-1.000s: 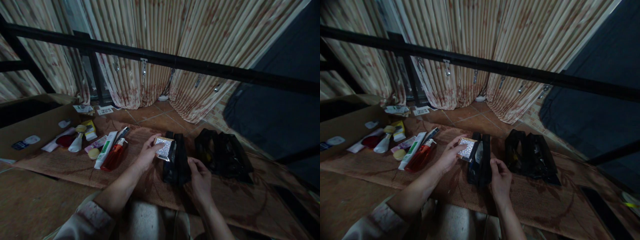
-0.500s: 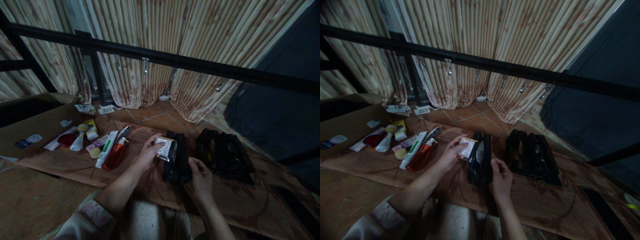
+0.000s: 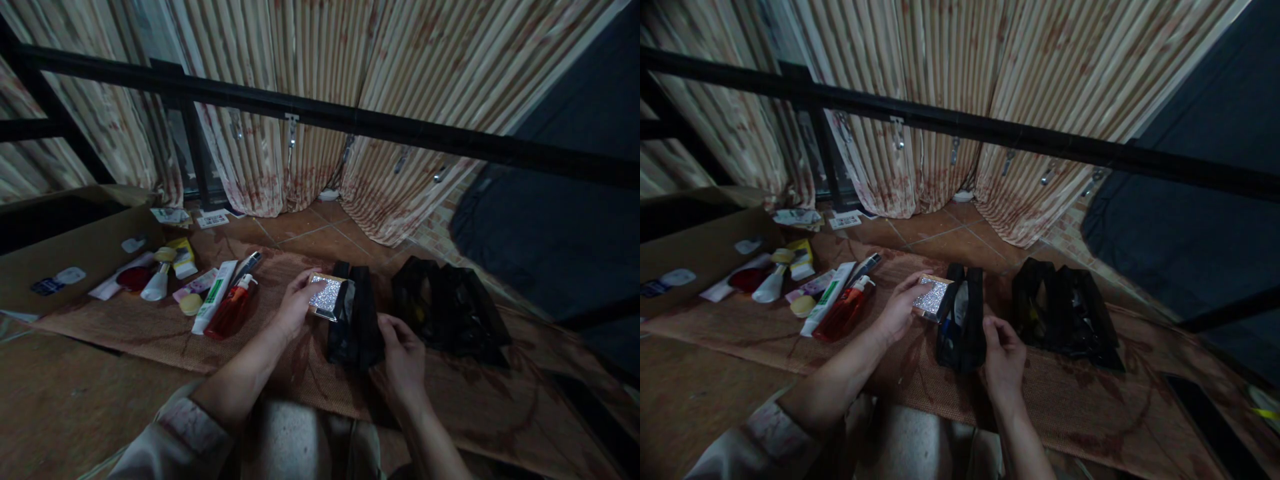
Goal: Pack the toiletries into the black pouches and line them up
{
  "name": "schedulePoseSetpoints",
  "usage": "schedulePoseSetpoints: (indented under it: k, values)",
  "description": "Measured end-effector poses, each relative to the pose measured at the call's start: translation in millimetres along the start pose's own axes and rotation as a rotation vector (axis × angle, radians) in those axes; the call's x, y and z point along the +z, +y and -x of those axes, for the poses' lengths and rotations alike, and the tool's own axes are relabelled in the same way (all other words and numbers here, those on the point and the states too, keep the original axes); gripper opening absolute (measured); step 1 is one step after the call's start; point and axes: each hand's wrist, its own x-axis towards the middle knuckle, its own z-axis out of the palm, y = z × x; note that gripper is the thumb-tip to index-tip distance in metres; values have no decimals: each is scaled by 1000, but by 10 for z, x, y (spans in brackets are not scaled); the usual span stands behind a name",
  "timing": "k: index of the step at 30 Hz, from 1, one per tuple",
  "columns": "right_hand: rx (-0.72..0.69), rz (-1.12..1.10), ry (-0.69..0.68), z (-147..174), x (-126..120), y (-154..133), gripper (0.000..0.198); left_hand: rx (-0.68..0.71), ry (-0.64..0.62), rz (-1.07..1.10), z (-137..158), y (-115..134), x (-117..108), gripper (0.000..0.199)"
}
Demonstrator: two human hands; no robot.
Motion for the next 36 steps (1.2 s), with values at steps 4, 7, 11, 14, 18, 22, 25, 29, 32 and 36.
schedulePoseSetpoints:
  k: [4,7,11,14,18,22,25,29,32,36]
  values:
    - [6,-15,-8,1,1,11,30,9,43,-27,-39,-32,-33,43]
    - [3,-12,-15,1,0,14,31,-1,68,-27,-70,-57,-60,41]
    - [-20,34,-5,11,10,-17,33,-2,80,-12,-85,-69,-71,41]
    - [-19,39,5,17,21,-47,35,-7,70,-13,-83,-66,-65,42]
    - [-24,55,15,13,24,-48,35,-5,59,-23,-87,-68,-69,43]
    - [-8,15,11,13,22,-27,33,2,58,-27,-95,-81,-83,41]
    - [9,0,9,15,21,-22,34,5,52,-30,-95,-85,-87,39]
    - [-12,67,6,0,2,-6,35,-2,57,-26,-86,-77,-78,39]
    - [-33,73,-11,-12,-12,18,33,5,63,-16,-79,-73,-76,38]
    - [-24,45,-16,-11,-16,35,32,13,58,-18,-79,-80,-85,34]
